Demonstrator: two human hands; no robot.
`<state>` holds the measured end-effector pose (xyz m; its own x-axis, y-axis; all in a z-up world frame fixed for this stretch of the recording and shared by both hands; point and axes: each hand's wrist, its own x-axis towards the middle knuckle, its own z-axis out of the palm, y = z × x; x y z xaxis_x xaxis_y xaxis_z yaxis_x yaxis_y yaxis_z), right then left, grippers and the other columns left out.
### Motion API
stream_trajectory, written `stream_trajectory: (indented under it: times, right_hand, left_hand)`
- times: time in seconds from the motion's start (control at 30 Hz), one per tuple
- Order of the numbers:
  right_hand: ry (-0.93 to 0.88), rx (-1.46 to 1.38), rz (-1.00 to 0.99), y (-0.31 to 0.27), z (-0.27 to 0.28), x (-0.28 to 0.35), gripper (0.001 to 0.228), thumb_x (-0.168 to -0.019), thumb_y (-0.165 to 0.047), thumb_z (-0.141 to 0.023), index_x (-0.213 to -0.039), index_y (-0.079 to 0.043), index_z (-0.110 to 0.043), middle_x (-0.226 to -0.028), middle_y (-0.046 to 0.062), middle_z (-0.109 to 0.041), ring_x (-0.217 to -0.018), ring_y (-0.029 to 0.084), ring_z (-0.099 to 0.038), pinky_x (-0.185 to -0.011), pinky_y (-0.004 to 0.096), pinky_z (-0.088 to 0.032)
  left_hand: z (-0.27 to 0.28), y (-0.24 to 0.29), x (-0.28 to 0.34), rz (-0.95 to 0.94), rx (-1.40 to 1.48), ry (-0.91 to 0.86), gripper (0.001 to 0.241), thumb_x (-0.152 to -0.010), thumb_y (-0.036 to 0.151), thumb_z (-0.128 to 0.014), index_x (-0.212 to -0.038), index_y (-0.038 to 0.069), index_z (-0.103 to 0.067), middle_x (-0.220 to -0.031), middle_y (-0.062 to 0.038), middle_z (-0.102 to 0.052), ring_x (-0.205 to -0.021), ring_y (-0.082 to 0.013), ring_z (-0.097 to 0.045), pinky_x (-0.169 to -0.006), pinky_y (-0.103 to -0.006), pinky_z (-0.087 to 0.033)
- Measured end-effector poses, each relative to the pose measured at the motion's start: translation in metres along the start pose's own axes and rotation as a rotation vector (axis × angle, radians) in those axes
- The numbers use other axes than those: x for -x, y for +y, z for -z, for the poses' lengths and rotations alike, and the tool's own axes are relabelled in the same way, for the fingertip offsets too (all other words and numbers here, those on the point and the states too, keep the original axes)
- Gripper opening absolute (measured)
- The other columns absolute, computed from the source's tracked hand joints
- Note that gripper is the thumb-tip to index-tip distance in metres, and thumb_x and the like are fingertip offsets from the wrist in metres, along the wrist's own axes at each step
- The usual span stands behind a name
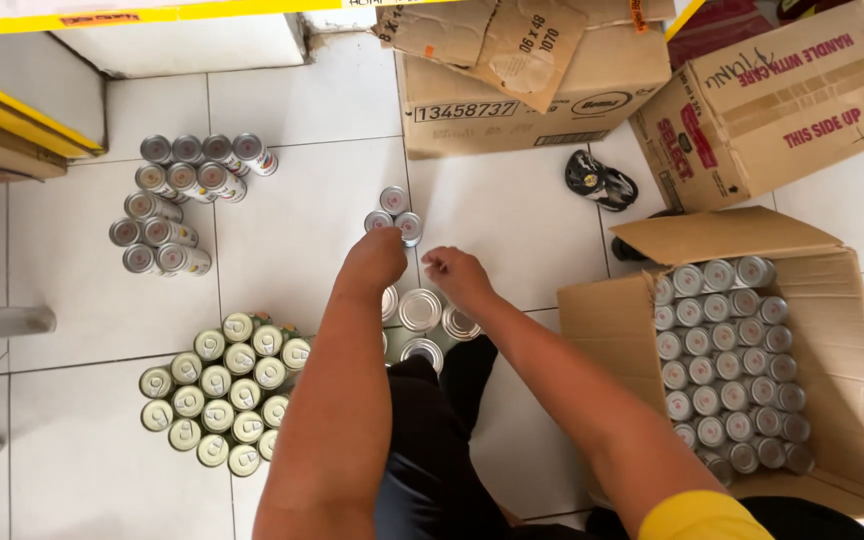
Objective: Unpacking cans from cardboard boxes and organizing them into stacks on the floor.
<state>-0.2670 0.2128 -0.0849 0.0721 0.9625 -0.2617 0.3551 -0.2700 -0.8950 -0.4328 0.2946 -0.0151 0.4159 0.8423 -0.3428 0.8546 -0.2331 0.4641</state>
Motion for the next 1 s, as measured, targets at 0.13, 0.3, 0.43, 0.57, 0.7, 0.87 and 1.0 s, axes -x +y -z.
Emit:
stream_trajectory:
  times: [0.13,0.3,0.43,0.57,0.7,0.87,1.0]
  right_hand:
    - [0.052,0.298,0.100,-0.001,-0.017,-0.038,0.040,-0.088,-0.012,-0.075,-0.126,-0.011,-0.065,-0.128,0.011,-0.062,-0.111,0.030,-0.063,-0.093,0.041,-0.054]
    - [0.056,0.441,0.064,0.015,-0.032,-0.074,0.070,-0.083,-0.012,-0.079,-0.145,-0.014,-0.045,-0.149,0.012,-0.046,-0.129,0.038,-0.054,-0.102,0.046,-0.050]
    - [-0.031,0.455,0.025,0.026,-0.033,-0.092,0.083,-0.080,-0.010,-0.081,-0.150,-0.014,-0.037,-0.152,0.013,-0.042,-0.132,0.039,-0.051,-0.103,0.046,-0.049]
    - [-0.087,0.444,0.053,0.045,-0.040,-0.106,0.082,-0.080,-0.010,-0.081,-0.149,-0.013,-0.037,-0.148,0.015,-0.048,-0.129,0.038,-0.055,-0.102,0.045,-0.050]
    - [-0.098,0.454,0.054,0.051,-0.037,-0.108,0.075,-0.082,-0.011,-0.081,-0.145,-0.013,-0.042,-0.142,0.015,-0.055,-0.124,0.037,-0.060,-0.101,0.045,-0.052]
    - [-0.084,0.433,0.162,0.029,-0.010,-0.085,0.069,-0.079,-0.006,-0.079,-0.138,-0.010,-0.045,-0.139,0.016,-0.056,-0.119,0.039,-0.060,-0.095,0.047,-0.053]
    - [-0.039,0.447,0.216,0.004,0.033,-0.044,0.066,-0.078,-0.004,-0.078,-0.136,-0.011,-0.048,-0.137,0.014,-0.059,-0.119,0.038,-0.062,-0.094,0.045,-0.055]
  left_hand:
    - [-0.052,-0.051,-0.032,0.022,0.066,0.086,0.023,-0.087,0.006,-0.057,-0.106,0.002,-0.069,-0.119,-0.027,-0.067,-0.112,-0.0420,-0.065,-0.093,-0.0495,-0.054]
    - [-0.025,-0.049,-0.042,0.050,0.250,0.100,0.033,-0.089,0.002,-0.056,-0.120,0.004,-0.066,-0.133,-0.023,-0.059,-0.114,-0.0411,-0.064,-0.097,-0.0485,-0.053]
    - [-0.057,-0.062,-0.056,0.008,0.205,0.141,0.043,-0.077,-0.004,-0.066,-0.120,0.003,-0.066,-0.127,-0.019,-0.058,-0.118,-0.0413,-0.057,-0.095,-0.0473,-0.053]
    - [-0.063,-0.052,-0.065,-0.104,0.143,0.173,0.057,-0.076,-0.003,-0.073,-0.131,0.001,-0.058,-0.129,-0.019,-0.056,-0.115,-0.0416,-0.057,-0.088,-0.0478,-0.055]
    - [-0.074,-0.051,-0.072,-0.011,0.099,0.120,0.064,-0.074,-0.005,-0.073,-0.134,-0.003,-0.052,-0.130,-0.021,-0.053,-0.116,-0.0409,-0.056,-0.085,-0.0465,-0.057]
    - [-0.080,-0.052,-0.080,-0.165,0.031,0.232,0.052,-0.074,-0.001,-0.079,-0.123,0.003,-0.062,-0.138,-0.022,-0.050,-0.120,-0.0430,-0.054,-0.093,-0.0473,-0.054]
    - [-0.062,-0.029,-0.080,-0.180,0.200,0.034,0.063,-0.065,0.006,-0.086,-0.123,0.009,-0.063,-0.132,-0.015,-0.054,-0.128,-0.0409,-0.049,-0.106,-0.0458,-0.047]
